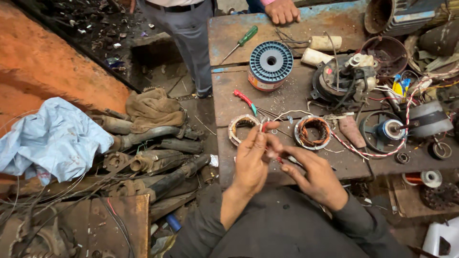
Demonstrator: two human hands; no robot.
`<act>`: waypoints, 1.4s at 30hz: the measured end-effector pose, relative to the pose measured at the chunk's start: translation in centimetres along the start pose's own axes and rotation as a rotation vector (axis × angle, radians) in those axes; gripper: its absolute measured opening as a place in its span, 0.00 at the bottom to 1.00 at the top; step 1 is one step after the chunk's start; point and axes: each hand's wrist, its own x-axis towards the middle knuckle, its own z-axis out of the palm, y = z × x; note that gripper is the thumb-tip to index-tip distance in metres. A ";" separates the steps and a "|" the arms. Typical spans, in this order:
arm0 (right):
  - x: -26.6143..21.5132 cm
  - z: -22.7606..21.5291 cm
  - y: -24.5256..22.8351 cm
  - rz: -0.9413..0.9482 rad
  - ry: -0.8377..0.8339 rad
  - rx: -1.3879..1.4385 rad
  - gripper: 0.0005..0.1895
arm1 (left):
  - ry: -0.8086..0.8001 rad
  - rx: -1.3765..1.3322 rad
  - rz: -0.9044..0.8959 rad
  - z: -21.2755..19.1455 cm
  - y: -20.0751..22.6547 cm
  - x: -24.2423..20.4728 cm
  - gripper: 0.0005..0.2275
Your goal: The person uses pliers to strip insulation from red and white wires and twists the exposed ends together. They work on a cluttered workbench containing motor stators, copper coils, and various tools. The person handles the wires and pliers repeatedly to prepare connections.
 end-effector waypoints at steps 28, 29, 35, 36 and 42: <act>-0.8 0.9 0.5 0.277 -0.051 0.223 0.15 | -0.095 0.386 -0.023 0.1 0.6 -0.9 0.16; -0.8 0.9 0.5 0.294 -0.056 0.200 0.15 | -0.103 0.419 -0.015 -0.1 0.5 -1.1 0.16; -1.6 1.8 1.7 0.234 -0.059 0.205 0.12 | -0.056 0.199 -0.039 -0.3 -0.9 -1.2 0.15; -2.2 2.0 2.3 0.174 -0.040 0.194 0.13 | -0.038 0.135 -0.044 -0.4 -1.3 -1.4 0.14; -5.1 3.4 7.6 0.136 0.143 -0.305 0.19 | 0.056 -0.137 -0.093 -1.5 -2.5 -1.0 0.06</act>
